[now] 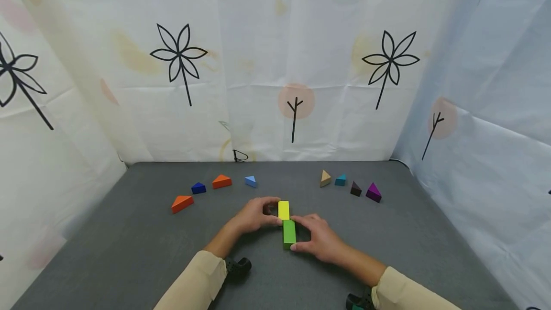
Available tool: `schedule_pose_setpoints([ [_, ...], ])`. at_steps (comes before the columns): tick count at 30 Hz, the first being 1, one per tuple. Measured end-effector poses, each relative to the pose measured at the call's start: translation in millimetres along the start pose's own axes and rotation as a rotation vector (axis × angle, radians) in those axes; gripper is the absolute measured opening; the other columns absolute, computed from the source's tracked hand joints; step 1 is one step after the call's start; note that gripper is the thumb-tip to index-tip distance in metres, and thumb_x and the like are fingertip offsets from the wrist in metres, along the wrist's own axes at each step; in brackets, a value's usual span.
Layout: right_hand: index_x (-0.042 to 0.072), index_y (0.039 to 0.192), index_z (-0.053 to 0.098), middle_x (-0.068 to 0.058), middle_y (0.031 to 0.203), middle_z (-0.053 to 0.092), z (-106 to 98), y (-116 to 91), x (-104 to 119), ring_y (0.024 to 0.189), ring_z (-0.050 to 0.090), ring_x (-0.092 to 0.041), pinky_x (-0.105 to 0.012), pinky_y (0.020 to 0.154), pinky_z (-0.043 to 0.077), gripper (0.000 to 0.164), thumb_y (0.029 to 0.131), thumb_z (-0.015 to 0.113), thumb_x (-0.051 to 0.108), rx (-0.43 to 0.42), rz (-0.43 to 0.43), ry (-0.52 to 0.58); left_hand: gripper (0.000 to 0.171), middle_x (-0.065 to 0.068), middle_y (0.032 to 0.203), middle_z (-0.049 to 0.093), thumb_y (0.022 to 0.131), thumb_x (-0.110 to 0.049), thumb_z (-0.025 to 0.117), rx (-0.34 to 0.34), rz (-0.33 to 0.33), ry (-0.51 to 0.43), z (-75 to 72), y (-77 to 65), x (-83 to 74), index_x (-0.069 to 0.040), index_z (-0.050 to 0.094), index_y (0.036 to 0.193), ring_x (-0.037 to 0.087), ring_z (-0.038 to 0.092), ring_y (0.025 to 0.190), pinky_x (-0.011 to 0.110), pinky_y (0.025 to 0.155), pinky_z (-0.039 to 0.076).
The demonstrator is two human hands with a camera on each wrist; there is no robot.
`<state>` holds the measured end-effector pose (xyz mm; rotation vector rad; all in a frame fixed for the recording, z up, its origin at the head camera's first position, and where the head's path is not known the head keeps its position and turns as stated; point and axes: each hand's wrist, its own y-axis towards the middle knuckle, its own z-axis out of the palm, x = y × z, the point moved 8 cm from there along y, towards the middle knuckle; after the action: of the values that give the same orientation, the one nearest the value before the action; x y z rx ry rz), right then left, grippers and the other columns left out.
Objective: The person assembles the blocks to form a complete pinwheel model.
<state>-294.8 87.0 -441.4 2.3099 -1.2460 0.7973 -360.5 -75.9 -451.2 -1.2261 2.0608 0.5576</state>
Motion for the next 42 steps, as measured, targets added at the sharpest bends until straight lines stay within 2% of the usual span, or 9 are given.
schedule_pose_setpoints([
  [3, 0.011, 0.14, 0.053, -0.008, 0.123, 0.057, 0.8, -0.6, 1.0, 0.114, 0.049, -0.029, -0.055, 0.09, 0.043, 0.07, 0.082, 0.078, 0.039, -0.013, -0.003, -0.016, 0.057, 0.002, 0.125, 0.061, 0.089, -0.032, 0.072, 0.026, 0.003, -0.039, 0.0, -0.3, -0.4, -0.011, 0.055, 0.139, 0.016, 0.057, 0.098, 0.038, 0.085, 0.048],
  [6, 0.012, 0.14, 0.053, -0.007, 0.123, 0.059, 0.7, -1.4, 4.3, 0.115, 0.05, -0.028, -0.056, 0.092, 0.041, 0.069, 0.082, 0.078, 0.038, -0.032, -0.013, -0.041, 0.053, 0.002, 0.126, 0.062, 0.092, -0.032, 0.069, 0.022, 0.0, -0.044, 0.2, -0.1, 0.1, -0.011, 0.055, 0.138, 0.016, 0.057, 0.099, 0.038, 0.086, 0.049],
  [14, 0.01, 0.136, 0.057, -0.006, 0.119, 0.064, 0.0, -2.6, 14.6, 0.113, 0.052, -0.026, -0.057, 0.095, 0.036, 0.063, 0.082, 0.079, 0.033, -0.07, -0.061, -0.085, 0.051, 0.002, 0.123, 0.064, 0.09, -0.033, 0.071, -0.019, -0.017, -0.044, 0.4, 0.4, -1.1, -0.012, 0.058, 0.135, 0.016, 0.059, 0.098, 0.039, 0.084, 0.049],
  [23, 0.01, 0.136, 0.058, -0.005, 0.119, 0.064, 1.1, -1.7, 16.5, 0.113, 0.053, -0.026, -0.058, 0.097, 0.034, 0.063, 0.082, 0.079, 0.034, -0.083, -0.068, -0.115, 0.052, 0.003, 0.123, 0.063, 0.091, -0.032, 0.07, -0.036, -0.019, -0.031, -0.6, -3.3, -5.1, -0.011, 0.057, 0.136, 0.017, 0.059, 0.097, 0.04, 0.083, 0.049],
  [26, 0.009, 0.136, 0.057, -0.006, 0.119, 0.064, 1.5, -2.6, 18.1, 0.112, 0.053, -0.026, -0.059, 0.097, 0.034, 0.064, 0.082, 0.079, 0.035, -0.09, -0.085, -0.126, 0.055, 0.005, 0.125, 0.062, 0.092, -0.034, 0.069, -0.053, 0.001, -0.006, -1.1, -7.1, -9.2, -0.01, 0.054, 0.139, 0.018, 0.059, 0.099, 0.041, 0.084, 0.049],
  [28, 0.009, 0.136, 0.057, -0.006, 0.118, 0.064, 1.9, -3.2, 19.1, 0.112, 0.053, -0.027, -0.06, 0.096, 0.034, 0.064, 0.082, 0.078, 0.035, -0.093, -0.093, -0.13, 0.058, 0.006, 0.132, 0.058, 0.092, -0.035, 0.067, -0.067, 0.033, 0.035, -1.1, -11.6, -14.6, -0.009, 0.052, 0.141, 0.021, 0.058, 0.109, 0.044, 0.09, 0.047],
  [33, 0.009, 0.136, 0.058, -0.006, 0.118, 0.065, 1.5, -4.4, 20.3, 0.112, 0.053, -0.027, -0.059, 0.096, 0.034, 0.062, 0.082, 0.079, 0.032, -0.112, -0.11, -0.146, 0.059, 0.002, 0.147, 0.045, 0.093, -0.04, 0.065, -0.052, 0.119, 0.178, 3.3, -26.8, -32.2, -0.011, 0.051, 0.142, 0.027, 0.042, 0.133, 0.05, 0.105, 0.035],
  [37, 0.009, 0.135, 0.059, -0.005, 0.117, 0.065, 0.7, -5.1, 21.4, 0.111, 0.053, -0.026, -0.06, 0.096, 0.034, 0.061, 0.082, 0.079, 0.031, -0.129, -0.124, -0.156, 0.06, -0.003, 0.148, 0.045, 0.092, -0.047, 0.064, 0.005, 0.112, 0.242, 10.1, -34.7, -38.1, -0.015, 0.052, 0.142, 0.024, 0.043, 0.131, 0.048, 0.105, 0.036],
  [42, 0.009, 0.134, 0.059, -0.005, 0.118, 0.065, 1.1, -4.9, 22.0, 0.111, 0.053, -0.026, -0.059, 0.097, 0.033, 0.06, 0.081, 0.079, 0.032, -0.137, -0.13, -0.165, 0.062, -0.004, 0.147, 0.046, 0.091, -0.049, 0.064, 0.006, 0.105, 0.26, 12.6, -38.6, -40.0, -0.016, 0.052, 0.142, 0.022, 0.045, 0.128, 0.046, 0.103, 0.038],
])
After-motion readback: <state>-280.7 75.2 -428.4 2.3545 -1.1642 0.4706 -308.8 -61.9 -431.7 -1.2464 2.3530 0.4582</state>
